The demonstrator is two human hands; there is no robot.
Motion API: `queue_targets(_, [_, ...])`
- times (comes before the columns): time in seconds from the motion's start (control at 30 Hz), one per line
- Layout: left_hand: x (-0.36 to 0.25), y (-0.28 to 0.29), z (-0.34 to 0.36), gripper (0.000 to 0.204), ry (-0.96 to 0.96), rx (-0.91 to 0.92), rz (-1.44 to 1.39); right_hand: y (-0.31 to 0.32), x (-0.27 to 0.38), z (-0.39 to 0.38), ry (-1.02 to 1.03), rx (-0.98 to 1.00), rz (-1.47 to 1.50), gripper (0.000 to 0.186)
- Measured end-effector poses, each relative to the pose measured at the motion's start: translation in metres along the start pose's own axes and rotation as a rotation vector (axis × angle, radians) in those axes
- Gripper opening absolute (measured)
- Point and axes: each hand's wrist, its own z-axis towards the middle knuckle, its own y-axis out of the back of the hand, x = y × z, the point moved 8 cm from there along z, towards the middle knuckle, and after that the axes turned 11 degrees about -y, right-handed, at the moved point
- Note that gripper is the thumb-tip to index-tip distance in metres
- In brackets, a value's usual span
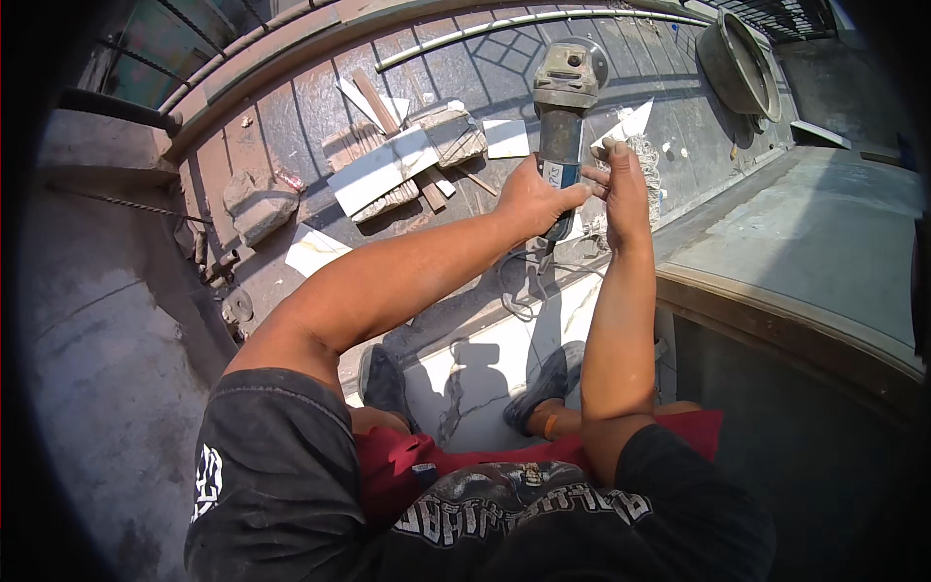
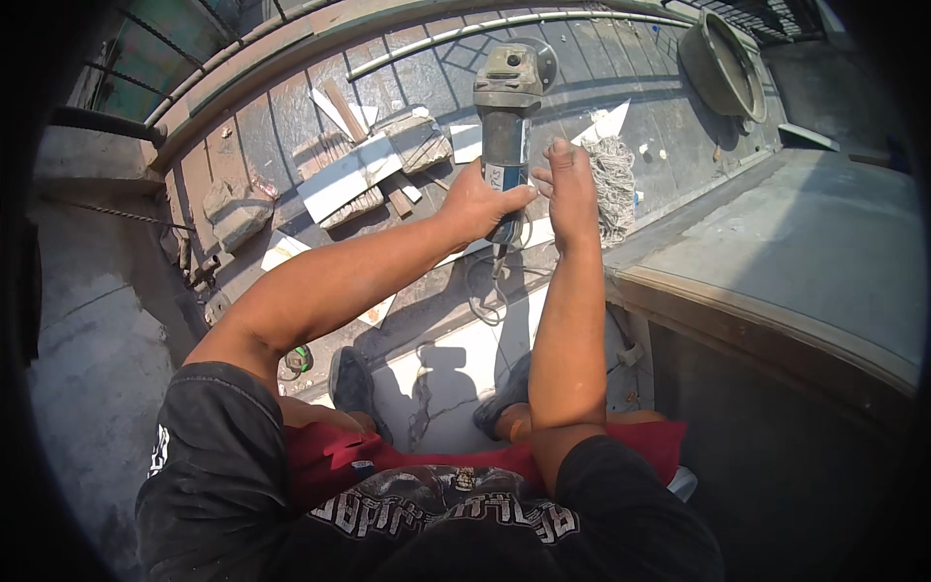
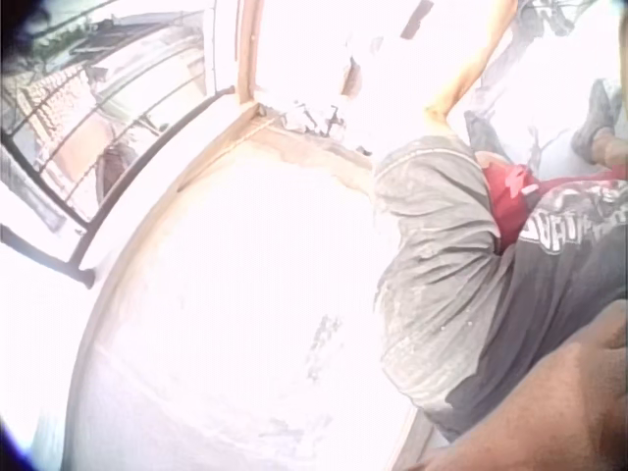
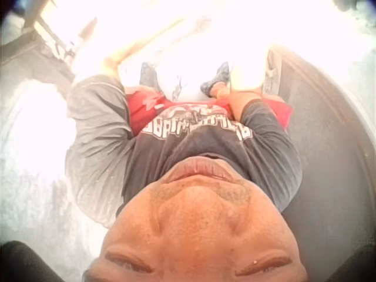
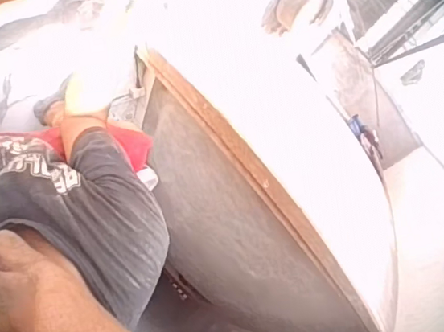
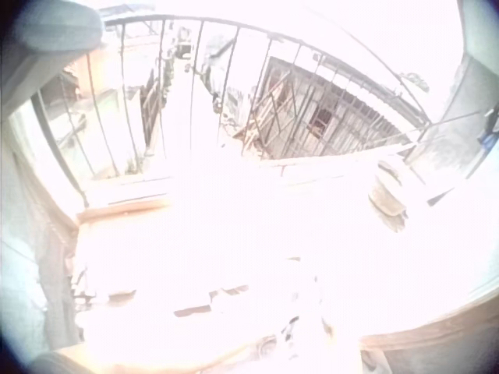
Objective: Measure and cut a piece of tile using a tape measure and an angle grinder.
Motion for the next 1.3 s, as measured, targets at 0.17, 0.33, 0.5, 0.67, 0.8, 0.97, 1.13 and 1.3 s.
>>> queue_targets(0.17, [-0.008,0.027,-0.037,0.090,-0.088,-0.300,0.777,-0.071,0.026,-0.008,0.021,-0.285,-0.307,0.068])
queue_targets(0.33, [-0.028,0.020,-0.051,0.099,-0.292,-0.305,0.817,-0.055,-0.014,0.012,0.085,-0.122,0.307,0.039])
queue_targets(0.5, [-0.026,0.005,-0.041,0.102,-0.033,-0.158,0.617,-0.040,-0.015,0.023,0.241,-0.183,0.246,0.061])
queue_targets(0.67, [-0.016,-0.019,-0.036,0.087,0.070,-0.208,0.704,-0.015,-0.030,0.035,-0.162,-0.274,-0.090,0.083])
queue_targets(0.8, [0.001,-0.037,-0.032,0.083,0.082,-0.165,0.667,0.001,-0.067,0.066,-0.157,-0.279,-0.128,0.092])
queue_targets(0.97, [0.012,-0.035,-0.039,0.089,0.114,-0.147,0.616,-0.006,-0.074,0.062,-0.206,-0.232,-0.128,0.098])
queue_targets(1.13, [0.024,-0.015,-0.047,0.085,-0.001,-0.157,0.439,-0.045,-0.095,0.040,-0.459,0.345,0.512,0.069])
queue_targets(1.3, [0.031,-0.001,-0.049,0.083,-0.225,0.015,-0.060,-0.069,-0.079,0.001,-0.344,0.588,0.452,0.044])
